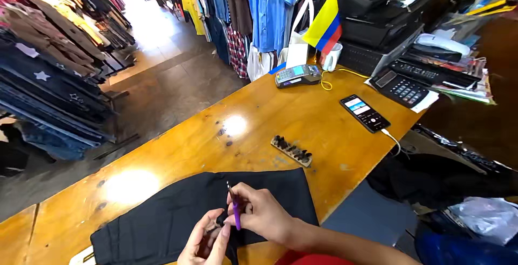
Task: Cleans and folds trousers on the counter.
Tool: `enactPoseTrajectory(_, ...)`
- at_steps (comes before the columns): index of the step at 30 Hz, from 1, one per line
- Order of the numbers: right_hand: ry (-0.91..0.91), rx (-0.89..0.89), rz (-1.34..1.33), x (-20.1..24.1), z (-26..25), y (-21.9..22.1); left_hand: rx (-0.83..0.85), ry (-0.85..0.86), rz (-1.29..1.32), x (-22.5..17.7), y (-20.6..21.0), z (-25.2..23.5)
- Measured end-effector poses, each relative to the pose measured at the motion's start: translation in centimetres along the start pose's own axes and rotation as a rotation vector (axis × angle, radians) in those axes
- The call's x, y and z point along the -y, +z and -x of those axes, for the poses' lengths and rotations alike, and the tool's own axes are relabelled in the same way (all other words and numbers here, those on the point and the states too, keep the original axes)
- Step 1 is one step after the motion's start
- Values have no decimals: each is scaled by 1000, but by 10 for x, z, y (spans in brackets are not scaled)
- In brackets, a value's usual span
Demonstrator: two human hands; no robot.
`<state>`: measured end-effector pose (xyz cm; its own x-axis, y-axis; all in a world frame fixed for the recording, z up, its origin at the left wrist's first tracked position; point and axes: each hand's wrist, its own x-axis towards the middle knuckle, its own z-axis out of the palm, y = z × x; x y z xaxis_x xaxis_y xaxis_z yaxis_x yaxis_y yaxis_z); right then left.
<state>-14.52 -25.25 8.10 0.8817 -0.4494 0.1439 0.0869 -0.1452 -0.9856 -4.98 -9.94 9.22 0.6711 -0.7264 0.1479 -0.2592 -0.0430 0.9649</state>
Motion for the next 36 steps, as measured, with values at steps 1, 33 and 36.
enactPoseTrajectory(1, -14, -12, 3, 1, 2, 0, -24, 19, 5, 2, 0, 0)
enactPoseTrajectory(33, -336, -226, 192, 0, 11, -2, -259, 22, 68, 2, 21, -3)
enactPoseTrajectory(36, -522, -290, 371, -10, 9, 2, -281, 30, 29, -3, 23, -6)
